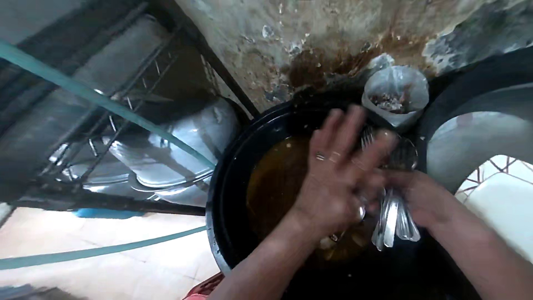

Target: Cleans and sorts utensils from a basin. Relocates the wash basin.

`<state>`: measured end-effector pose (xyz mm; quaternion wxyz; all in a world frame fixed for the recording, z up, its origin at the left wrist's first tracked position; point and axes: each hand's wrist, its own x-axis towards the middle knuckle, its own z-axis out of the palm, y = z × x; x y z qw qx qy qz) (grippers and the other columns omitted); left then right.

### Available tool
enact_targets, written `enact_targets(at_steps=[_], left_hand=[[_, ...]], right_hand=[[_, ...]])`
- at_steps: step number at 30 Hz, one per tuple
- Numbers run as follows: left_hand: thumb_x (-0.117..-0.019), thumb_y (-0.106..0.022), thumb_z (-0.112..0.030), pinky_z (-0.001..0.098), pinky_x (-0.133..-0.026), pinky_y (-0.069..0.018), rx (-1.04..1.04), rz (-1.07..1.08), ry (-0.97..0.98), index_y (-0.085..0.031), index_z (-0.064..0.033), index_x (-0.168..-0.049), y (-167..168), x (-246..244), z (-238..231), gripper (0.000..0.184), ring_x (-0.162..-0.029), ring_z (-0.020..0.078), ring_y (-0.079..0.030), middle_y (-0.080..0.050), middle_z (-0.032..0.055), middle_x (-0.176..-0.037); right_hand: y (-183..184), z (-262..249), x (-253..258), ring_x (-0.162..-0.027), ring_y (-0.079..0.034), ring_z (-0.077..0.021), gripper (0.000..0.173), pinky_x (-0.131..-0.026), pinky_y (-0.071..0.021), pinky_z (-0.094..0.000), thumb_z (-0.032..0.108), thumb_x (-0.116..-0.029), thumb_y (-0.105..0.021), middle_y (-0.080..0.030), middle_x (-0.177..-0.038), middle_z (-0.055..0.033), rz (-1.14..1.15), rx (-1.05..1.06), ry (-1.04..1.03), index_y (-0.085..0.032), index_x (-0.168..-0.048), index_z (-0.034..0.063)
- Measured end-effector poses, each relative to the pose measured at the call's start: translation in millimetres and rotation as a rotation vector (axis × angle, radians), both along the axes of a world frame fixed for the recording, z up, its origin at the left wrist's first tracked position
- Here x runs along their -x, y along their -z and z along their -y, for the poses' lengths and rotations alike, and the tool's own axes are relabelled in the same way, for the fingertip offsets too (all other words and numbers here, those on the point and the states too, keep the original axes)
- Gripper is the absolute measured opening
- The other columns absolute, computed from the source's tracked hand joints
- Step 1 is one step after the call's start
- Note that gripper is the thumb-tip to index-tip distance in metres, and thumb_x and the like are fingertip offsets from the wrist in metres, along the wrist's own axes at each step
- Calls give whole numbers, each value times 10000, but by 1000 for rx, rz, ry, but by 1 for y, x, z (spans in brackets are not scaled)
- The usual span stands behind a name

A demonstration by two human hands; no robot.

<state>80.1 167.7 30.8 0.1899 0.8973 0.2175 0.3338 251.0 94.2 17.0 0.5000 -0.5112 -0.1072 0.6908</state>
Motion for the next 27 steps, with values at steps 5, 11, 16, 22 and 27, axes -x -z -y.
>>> enact_targets(at_steps=[5, 11, 16, 22, 27], left_hand=[[-1023, -600, -386, 666, -1231, -35, -261, -154, 322, -618, -348, -1389, 39, -9, 19, 369, -1551, 285, -252, -466, 3, -1582], [-980, -677, -410, 585, -1257, -167, 174, -488, -66, -454, -67, -1536, 86, 21, -8, 691, -1576, 361, -159, -251, 155, -1687], [-973, -680, -409, 641, -1246, -83, 306, -866, 64, -680, -205, -1345, 124, -14, -4, 424, -1589, 305, -106, -288, -2, -1687], [-988, -666, -140, 489, -1118, -445, 700, -550, -31, -717, -48, -1218, 81, 1, -22, 252, -1335, 283, -536, -609, 130, -1391], [-990, -683, -160, 296, -859, -558, 775, -188, -140, -734, -74, -1059, 3, -2, -23, 121, -963, 99, -651, -680, 57, -1102]], right_hand=[[12, 9, -17, -564, -594, -72, 346, -479, -510, -228, 329, -1064, -419, -652, -743, -20, -46, -123, -97, -687, -980, 128], [21, -4, -6, -613, -581, -95, 296, -639, -591, -294, 81, -1029, -497, -565, -778, 6, -34, -157, 241, -604, -1305, 82], [23, -2, -4, -496, -551, -96, 202, -575, -584, -295, 89, -1030, -489, -526, -586, 17, 24, -179, 149, -675, -1089, 38], [19, -2, 2, -912, -754, -260, 254, -808, -636, -387, 170, -1064, -516, -753, -1035, -150, 83, -125, 141, -648, -1155, -28], [18, -5, 7, -899, -741, -215, 203, -787, -629, -361, 121, -1019, -594, -744, -1014, -113, 206, -44, 184, -656, -1173, 5]])
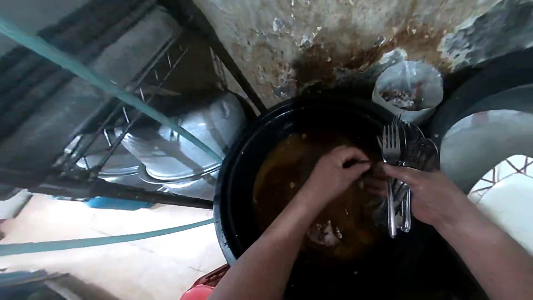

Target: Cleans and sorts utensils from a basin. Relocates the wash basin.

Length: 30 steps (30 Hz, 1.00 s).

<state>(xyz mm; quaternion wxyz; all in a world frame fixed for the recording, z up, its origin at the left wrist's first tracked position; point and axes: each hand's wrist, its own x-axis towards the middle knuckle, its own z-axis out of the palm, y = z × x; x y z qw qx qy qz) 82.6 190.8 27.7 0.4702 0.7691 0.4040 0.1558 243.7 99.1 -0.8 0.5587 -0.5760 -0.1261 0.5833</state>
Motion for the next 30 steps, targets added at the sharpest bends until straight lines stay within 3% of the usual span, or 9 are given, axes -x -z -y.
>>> enact_targets(at_steps=[3, 6, 8, 10, 14, 20, 22, 25, 30], left_hand=[[-975, -691, -124, 220, -828, -549, -86, 253, -68, -733, -52, -1042, -6, -19, -1, 107, -939, 64, -642, -674, 49, -1086], [-1088, -505, -288, 295, -826, -588, 97, 304, -83, -661, -68, -1302, 11, -18, -12, 344, -989, 123, -672, -632, 85, -1270], [-1097, -468, -354, 390, -992, -544, 168, 100, -76, -555, -90, -1439, 42, -10, -21, 441, -1200, 195, -625, -572, 115, -1428], [-1039, -617, -321, 500, -1124, -442, 32, -282, 22, -615, -26, -1360, 89, -6, -23, 437, -1347, 317, -529, -537, 187, -1459], [-995, -671, -342, 549, -1129, -426, -118, -678, 195, -654, -103, -1349, 141, -2, -12, 428, -1386, 361, -488, -490, 126, -1533], [-1017, -655, -234, 483, -926, -540, 206, -327, 83, -681, -49, -1138, 56, 23, -22, 223, -1023, 242, -663, -681, 137, -1118], [-999, -682, -216, 382, -847, -560, 148, -194, 69, -706, -77, -1043, 20, 24, -16, 148, -915, 143, -667, -699, 61, -1004], [-943, -729, -131, 233, -791, -563, -102, 144, 74, -732, -63, -931, -7, 12, -8, 68, -884, 50, -651, -694, 21, -972], [-978, -684, -99, 206, -809, -535, -120, 382, -2, -738, -4, -989, -8, -32, -20, 110, -928, 71, -625, -657, 69, -1033]], right_hand=[[-7, 1, 3, -723, -701, -158, 168, -629, -611, -309, 145, -1034, -564, -719, -876, -81, -7, 13, 5, -679, -1097, 39], [-5, 1, -3, -658, -687, -191, 282, -604, -614, -361, 231, -1082, -462, -707, -833, -98, -89, 35, -26, -661, -1099, 32], [-3, 1, -5, -645, -664, -170, 316, -614, -615, -366, 246, -1099, -415, -682, -825, -70, -101, 1, -12, -643, -1195, 49], [-4, 1, -7, -646, -666, -163, 325, -621, -620, -378, 264, -1102, -402, -678, -826, -60, -133, -30, 24, -640, -1195, 63], [-2, 1, -13, -678, -664, -159, 410, -636, -616, -371, 403, -1100, -352, -655, -828, -46, -245, -48, -41, -635, -1178, 116], [6, 3, -16, -536, -539, -73, 201, -523, -522, -226, 85, -1015, -519, -531, -662, 6, -108, -121, -104, -639, -1175, 67], [2, 2, -9, -584, -623, -111, 165, -554, -565, -250, 114, -1032, -564, -633, -711, -36, 13, -65, -68, -659, -1141, 35], [1, 3, -2, -825, -749, -188, 186, -732, -640, -331, 104, -1035, -548, -760, -970, -102, 23, -80, -29, -658, -1154, 15], [2, 5, -8, -712, -712, -206, 247, -638, -632, -380, 183, -1063, -461, -721, -871, -111, -107, -111, -47, -668, -1043, 50]])
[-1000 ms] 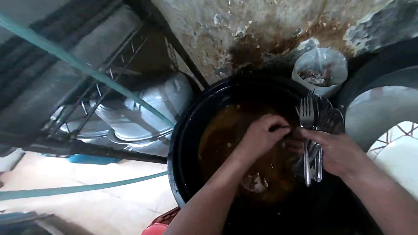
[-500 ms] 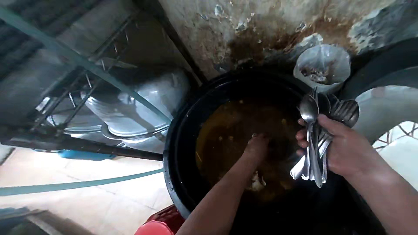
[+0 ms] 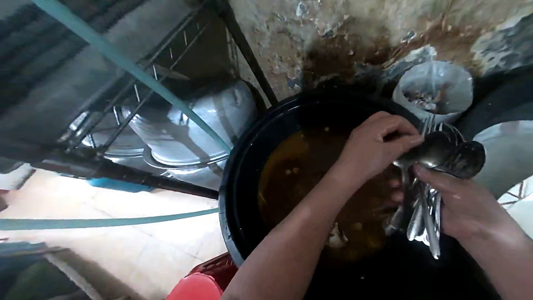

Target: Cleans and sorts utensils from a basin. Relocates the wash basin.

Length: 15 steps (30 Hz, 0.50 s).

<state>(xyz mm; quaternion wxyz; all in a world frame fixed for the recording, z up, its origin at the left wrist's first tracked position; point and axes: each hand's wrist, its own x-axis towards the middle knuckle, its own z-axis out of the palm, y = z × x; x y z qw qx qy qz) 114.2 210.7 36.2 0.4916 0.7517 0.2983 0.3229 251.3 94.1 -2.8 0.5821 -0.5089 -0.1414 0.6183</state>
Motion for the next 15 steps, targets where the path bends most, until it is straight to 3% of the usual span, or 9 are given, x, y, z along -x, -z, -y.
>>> enact_targets(at_steps=[2, 4, 7, 9, 13, 15], left_hand=[[-1097, -486, -258, 305, -838, -559, 301, 23, -4, -665, -13, -1238, 13, -9, -16, 335, -978, 131, -648, -660, 94, -1143], [-1111, -440, -324, 391, -937, -552, 373, -104, -5, -572, -41, -1399, 45, -20, -33, 425, -1109, 213, -654, -642, 149, -1286], [-1034, -589, -124, 490, -1095, -478, 53, -632, 117, -580, -2, -1401, 104, -49, -44, 388, -1318, 326, -565, -552, 210, -1444], [-1004, -618, -121, 555, -1065, -491, -122, -851, 225, -660, -32, -1304, 130, -60, -40, 315, -1299, 368, -570, -576, 199, -1413], [-1045, -560, -250, 610, -995, -511, -39, -1118, 286, -662, -69, -1295, 105, -51, -33, 325, -1258, 372, -600, -619, 175, -1370], [-1006, -619, -142, 556, -1032, -508, -145, -1225, 360, -683, -28, -1243, 86, -32, -28, 271, -1271, 366, -584, -628, 184, -1334]], right_hand=[[1, -1, -1, -604, -647, -156, 246, -580, -611, -339, 206, -1073, -467, -668, -767, -56, 30, -12, 47, -669, -1026, 73], [4, -2, -3, -586, -608, -100, 227, -574, -592, -282, 191, -1063, -487, -615, -748, 0, 41, -59, 79, -657, -1180, 96], [6, 0, -8, -555, -591, -91, 225, -559, -577, -265, 101, -1009, -497, -580, -681, 9, 62, -102, 75, -623, -1195, 89], [7, 1, -7, -512, -572, -96, 184, -519, -552, -256, 66, -963, -527, -562, -621, 4, 69, -110, 48, -637, -1110, 78], [0, 2, -5, -493, -573, -108, 120, -499, -536, -243, 110, -989, -548, -585, -602, -32, 128, -64, -29, -656, -964, 63], [-5, 2, -4, -516, -618, -118, 137, -501, -558, -234, 100, -1026, -528, -652, -663, -67, 124, -51, -28, -649, -987, 48]])
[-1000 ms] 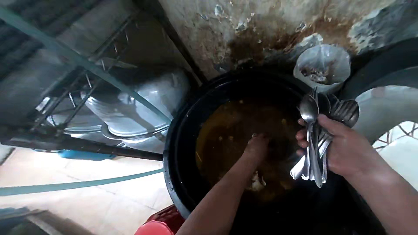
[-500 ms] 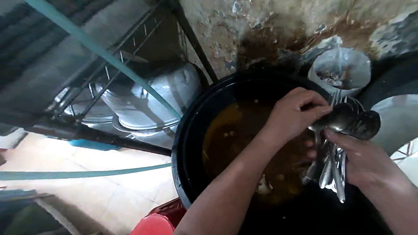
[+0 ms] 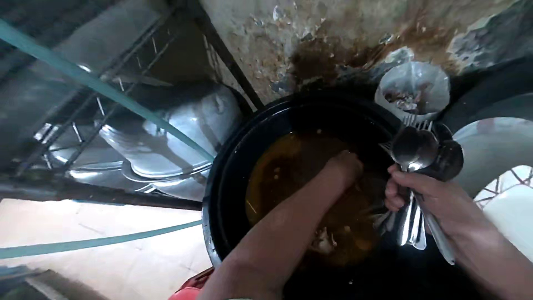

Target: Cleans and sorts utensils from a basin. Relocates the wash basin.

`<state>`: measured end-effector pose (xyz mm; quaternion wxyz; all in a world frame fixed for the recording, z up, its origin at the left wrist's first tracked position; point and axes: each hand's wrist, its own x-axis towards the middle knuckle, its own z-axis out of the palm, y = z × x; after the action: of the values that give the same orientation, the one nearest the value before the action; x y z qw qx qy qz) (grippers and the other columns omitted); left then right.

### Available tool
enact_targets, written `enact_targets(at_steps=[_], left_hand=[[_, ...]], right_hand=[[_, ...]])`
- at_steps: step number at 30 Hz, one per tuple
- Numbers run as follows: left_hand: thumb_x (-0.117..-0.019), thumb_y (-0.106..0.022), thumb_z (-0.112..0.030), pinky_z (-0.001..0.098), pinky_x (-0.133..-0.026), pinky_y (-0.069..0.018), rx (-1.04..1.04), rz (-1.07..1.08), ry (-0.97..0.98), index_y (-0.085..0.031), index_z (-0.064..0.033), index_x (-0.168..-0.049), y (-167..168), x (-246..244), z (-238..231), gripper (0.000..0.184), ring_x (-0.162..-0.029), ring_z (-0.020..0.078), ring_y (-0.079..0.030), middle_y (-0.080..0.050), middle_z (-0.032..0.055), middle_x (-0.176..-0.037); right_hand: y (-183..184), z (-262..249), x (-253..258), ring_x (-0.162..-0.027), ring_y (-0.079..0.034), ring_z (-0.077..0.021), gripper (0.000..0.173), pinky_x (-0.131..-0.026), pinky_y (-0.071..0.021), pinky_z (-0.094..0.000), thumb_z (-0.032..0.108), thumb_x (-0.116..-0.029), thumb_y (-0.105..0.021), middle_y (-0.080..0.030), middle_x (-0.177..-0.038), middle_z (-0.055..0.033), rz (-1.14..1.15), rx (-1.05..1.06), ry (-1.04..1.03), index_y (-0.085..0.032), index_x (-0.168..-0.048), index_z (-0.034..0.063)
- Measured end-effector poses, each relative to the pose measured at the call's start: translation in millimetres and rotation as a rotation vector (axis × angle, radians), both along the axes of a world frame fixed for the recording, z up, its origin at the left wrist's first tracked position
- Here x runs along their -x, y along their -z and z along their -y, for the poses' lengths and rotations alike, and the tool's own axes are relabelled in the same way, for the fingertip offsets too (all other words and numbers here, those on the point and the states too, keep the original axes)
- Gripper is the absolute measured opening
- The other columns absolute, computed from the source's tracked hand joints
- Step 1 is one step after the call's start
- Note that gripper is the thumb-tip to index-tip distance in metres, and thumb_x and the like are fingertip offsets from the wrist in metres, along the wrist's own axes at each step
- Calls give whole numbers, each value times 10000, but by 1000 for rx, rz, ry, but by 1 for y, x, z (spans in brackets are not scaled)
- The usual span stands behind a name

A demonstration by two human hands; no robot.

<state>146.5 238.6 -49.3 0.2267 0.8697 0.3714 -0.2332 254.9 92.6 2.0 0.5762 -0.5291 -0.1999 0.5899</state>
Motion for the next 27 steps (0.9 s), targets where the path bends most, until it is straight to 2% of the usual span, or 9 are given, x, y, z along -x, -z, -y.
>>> enact_targets(at_steps=[3, 8, 12, 14, 15, 17, 22, 25, 27], left_hand=[[-1005, -631, -149, 590, -1016, -498, 84, -21, -72, -628, -14, -1314, -29, 30, 21, 337, -1221, 385, -611, -634, 212, -1307], [-981, -618, -57, 526, -944, -564, -53, -66, -64, -706, -58, -1177, -56, 74, 58, 215, -1169, 344, -633, -642, 150, -1258], [-1043, -562, -112, 498, -945, -565, -287, 283, -326, -732, -52, -1164, -65, 136, 62, 216, -1103, 306, -670, -681, 148, -1179], [-1060, -568, -155, 367, -868, -547, -103, 532, -709, -733, -69, -1160, -64, 149, 66, 211, -977, 177, -656, -690, 84, -1110], [-1054, -587, -179, 282, -711, -531, 61, 648, -918, -725, -96, -1144, -62, 148, 72, 185, -802, 112, -624, -678, 36, -1010], [-1046, -601, -200, 254, -617, -528, 404, 811, -1134, -703, -108, -1166, -56, 132, 89, 182, -686, 99, -608, -674, 17, -908], [-1037, -616, -191, 223, -660, -524, 849, 896, -1128, -689, -48, -1157, -34, 71, 117, 201, -710, 88, -608, -663, 35, -892], [-1046, -605, -245, 239, -692, -525, 828, 842, -998, -689, -62, -1171, -37, 62, 106, 237, -741, 88, -606, -658, 30, -920], [-1039, -613, -227, 251, -727, -537, 816, 828, -914, -686, -52, -1174, -36, 63, 94, 233, -781, 86, -619, -670, 31, -935]], right_hand=[[1, -2, 0, -534, -637, -125, 180, -501, -558, -234, 110, -1050, -493, -691, -710, -89, -20, -7, 6, -655, -1008, 44], [-3, -3, 4, -546, -653, -144, 170, -518, -578, -262, 128, -1055, -520, -694, -715, -91, -22, 70, 95, -657, -1062, 26], [-2, -4, 6, -591, -681, -161, 216, -560, -606, -291, 165, -1062, -522, -711, -763, -95, -31, 106, 96, -666, -1066, 5], [-1, -6, 8, -672, -721, -186, 229, -641, -635, -332, 172, -1071, -503, -732, -830, -104, -50, 120, 85, -648, -1099, -3], [1, -7, 8, -736, -745, -215, 248, -694, -645, -356, 180, -1074, -501, -750, -885, -124, -65, 116, 78, -648, -1123, -13], [4, -7, 6, -895, -764, -257, 274, -794, -645, -389, 194, -1078, -491, -761, -1036, -146, -108, 106, 60, -627, -1210, -4], [5, -3, 2, -1000, -740, -242, 364, -845, -625, -386, 179, -1075, -346, -740, -1157, -133, -159, 56, 35, -653, -1191, 22], [7, -2, -2, -880, -734, -209, 368, -829, -626, -429, 197, -1058, -319, -737, -980, -76, -240, -16, 87, -664, -1117, 83], [6, -2, -1, -816, -724, -196, 360, -816, -625, -466, 216, -1069, -299, -712, -900, -35, -269, -62, 147, -636, -1160, 128]])
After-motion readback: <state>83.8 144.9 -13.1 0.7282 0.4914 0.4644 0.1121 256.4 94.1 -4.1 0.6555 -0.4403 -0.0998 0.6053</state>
